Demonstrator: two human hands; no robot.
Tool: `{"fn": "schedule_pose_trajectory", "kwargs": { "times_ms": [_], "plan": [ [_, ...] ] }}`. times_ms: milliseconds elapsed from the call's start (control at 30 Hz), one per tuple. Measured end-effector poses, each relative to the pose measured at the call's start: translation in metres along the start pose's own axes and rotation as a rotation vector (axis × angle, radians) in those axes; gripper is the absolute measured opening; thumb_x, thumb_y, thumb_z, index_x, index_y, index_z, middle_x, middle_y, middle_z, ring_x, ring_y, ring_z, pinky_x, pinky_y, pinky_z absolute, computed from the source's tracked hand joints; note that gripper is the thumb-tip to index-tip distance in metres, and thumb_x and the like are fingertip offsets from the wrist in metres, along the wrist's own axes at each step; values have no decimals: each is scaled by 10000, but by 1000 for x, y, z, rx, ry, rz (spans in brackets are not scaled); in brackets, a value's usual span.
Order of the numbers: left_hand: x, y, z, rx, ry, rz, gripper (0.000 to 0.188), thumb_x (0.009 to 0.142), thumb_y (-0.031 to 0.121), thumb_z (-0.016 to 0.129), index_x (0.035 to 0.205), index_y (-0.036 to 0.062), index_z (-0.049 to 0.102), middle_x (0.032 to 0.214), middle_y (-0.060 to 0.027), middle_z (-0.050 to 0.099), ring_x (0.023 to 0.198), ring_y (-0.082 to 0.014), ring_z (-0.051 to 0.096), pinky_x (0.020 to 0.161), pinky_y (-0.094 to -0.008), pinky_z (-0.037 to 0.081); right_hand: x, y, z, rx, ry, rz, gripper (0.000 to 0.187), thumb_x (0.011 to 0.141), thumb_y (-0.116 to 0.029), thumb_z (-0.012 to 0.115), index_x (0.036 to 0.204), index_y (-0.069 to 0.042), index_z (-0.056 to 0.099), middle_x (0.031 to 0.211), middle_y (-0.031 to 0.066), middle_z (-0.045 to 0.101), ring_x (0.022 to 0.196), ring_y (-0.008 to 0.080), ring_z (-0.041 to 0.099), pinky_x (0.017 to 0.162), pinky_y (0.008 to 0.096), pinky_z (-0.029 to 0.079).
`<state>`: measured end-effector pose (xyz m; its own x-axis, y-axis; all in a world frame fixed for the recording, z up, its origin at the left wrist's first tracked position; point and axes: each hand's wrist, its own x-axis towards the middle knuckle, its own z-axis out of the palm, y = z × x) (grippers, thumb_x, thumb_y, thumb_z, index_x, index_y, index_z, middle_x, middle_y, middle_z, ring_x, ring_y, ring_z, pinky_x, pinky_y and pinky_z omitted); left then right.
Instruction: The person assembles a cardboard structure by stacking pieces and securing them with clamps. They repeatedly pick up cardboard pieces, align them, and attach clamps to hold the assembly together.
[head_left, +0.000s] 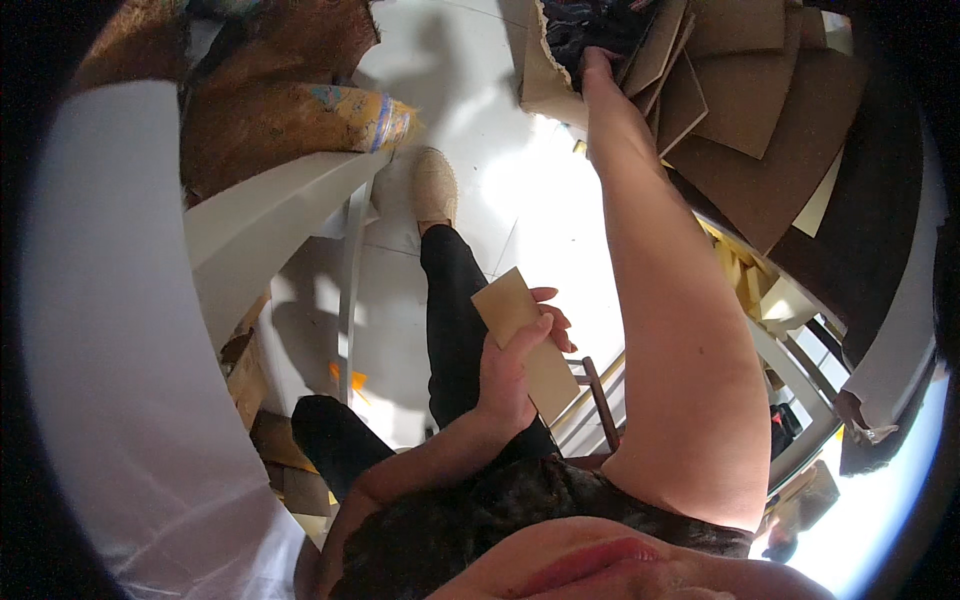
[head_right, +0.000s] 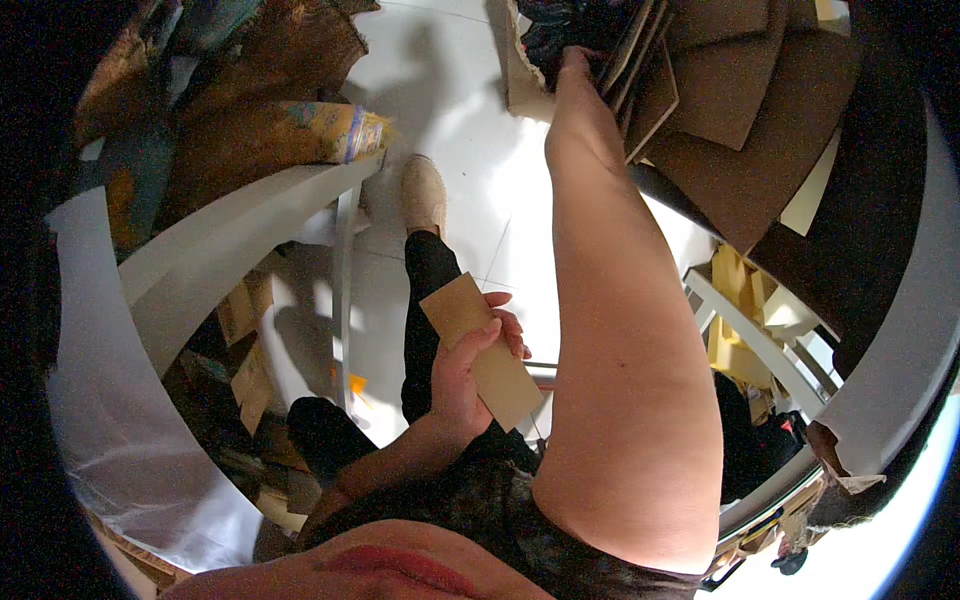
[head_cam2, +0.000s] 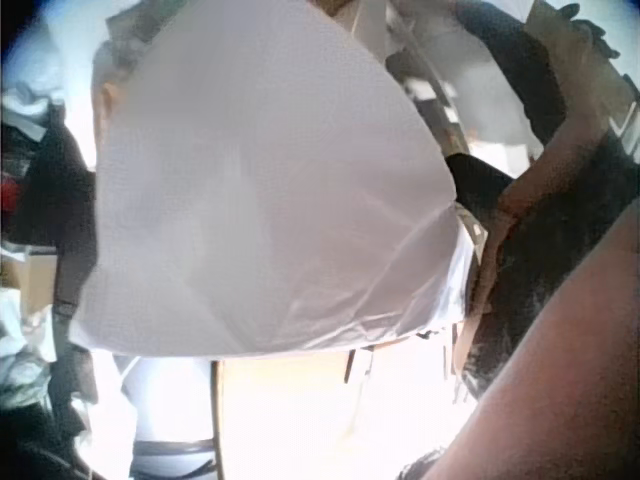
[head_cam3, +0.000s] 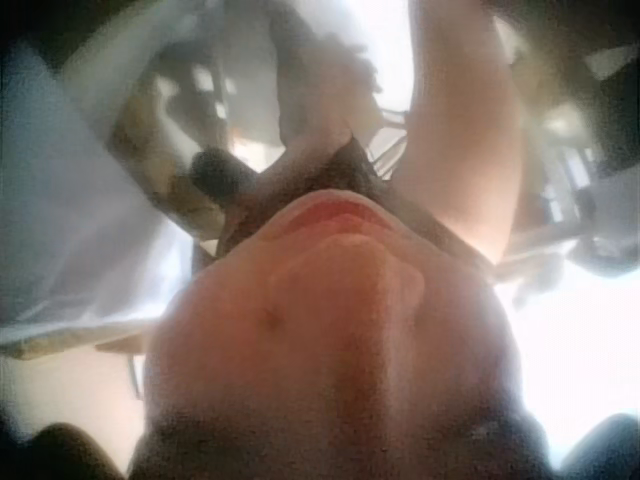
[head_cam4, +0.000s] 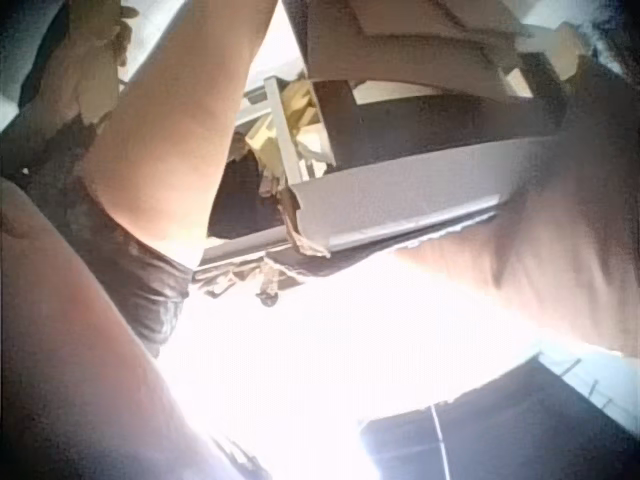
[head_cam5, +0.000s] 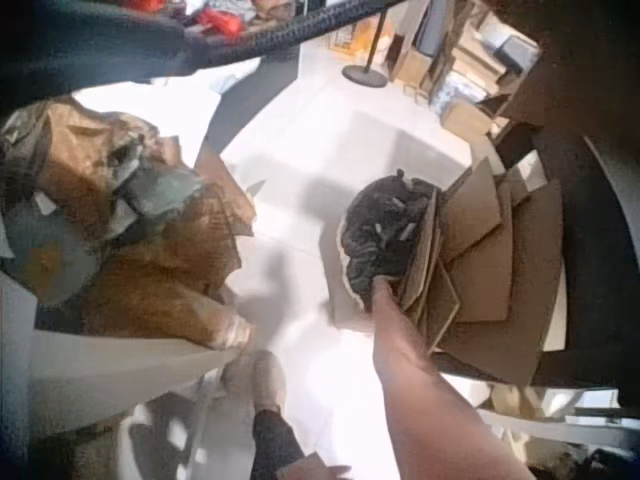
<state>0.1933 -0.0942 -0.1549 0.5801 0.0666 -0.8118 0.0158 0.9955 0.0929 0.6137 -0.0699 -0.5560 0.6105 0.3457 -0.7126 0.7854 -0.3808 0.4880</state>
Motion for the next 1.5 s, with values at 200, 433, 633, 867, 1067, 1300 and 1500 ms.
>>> {"fn": "schedule_pose_trajectory", "kwargs": {
  "times_ms": [200,433,633,867,1067,1300,1500],
  "plan": [
    [-3,5,4,5,43,-39,319,885,121,533,1182,16,484,856,-62,563,759,-153,546,764,-330,470,2,-3,5,-66,-3,-20,356,899,-270,567,1240,-184,623,1337,44,542,1186,328,533,892,575,461],
    [-1,3,-2,4,-9,-35,343,883,131,537,1198,11,474,868,-65,562,764,-153,548,763,-327,475,9,-1,12,-100,11,-25,353,903,-265,560,1242,-188,621,1342,36,539,1193,325,528,902,574,454],
    [-2,4,0,23,-8,-37,339,894,145,519,1199,7,469,874,-73,558,765,-157,546,748,-325,474,13,-4,14,-117,23,-29,350,907,-260,555,1244,-191,619,1346,30,536,1199,323,524,910,574,448],
    [-2,3,0,64,4,-17,337,893,135,524,1202,11,468,875,-76,556,762,-155,543,737,-322,471,16,-5,16,-158,53,-41,348,911,-255,549,1247,-194,617,1351,22,532,1206,320,520,920,573,441],
    [-2,0,1,18,-10,-21,328,895,130,531,1193,8,468,869,-73,552,771,-154,542,752,-319,466,20,-2,24,-298,125,-61,346,915,-251,544,1249,-197,616,1356,16,529,1212,317,515,929,573,435],
    [2,-1,-2,36,31,26,353,888,130,544,1206,5,456,872,-67,560,773,-165,546,768,-334,462,-94,6,-68,-365,23,-234,306,903,-236,537,1177,-175,658,1250,34,598,1123,348,567,803,656,468],
    [0,2,-13,-10,-33,94,311,934,235,519,1167,30,506,893,-66,590,785,-153,570,779,-352,480,-273,38,-167,152,548,-461,93,718,-124,679,758,-40,684,730,149,662,706,295,683,611,399,561]
  ]
}}
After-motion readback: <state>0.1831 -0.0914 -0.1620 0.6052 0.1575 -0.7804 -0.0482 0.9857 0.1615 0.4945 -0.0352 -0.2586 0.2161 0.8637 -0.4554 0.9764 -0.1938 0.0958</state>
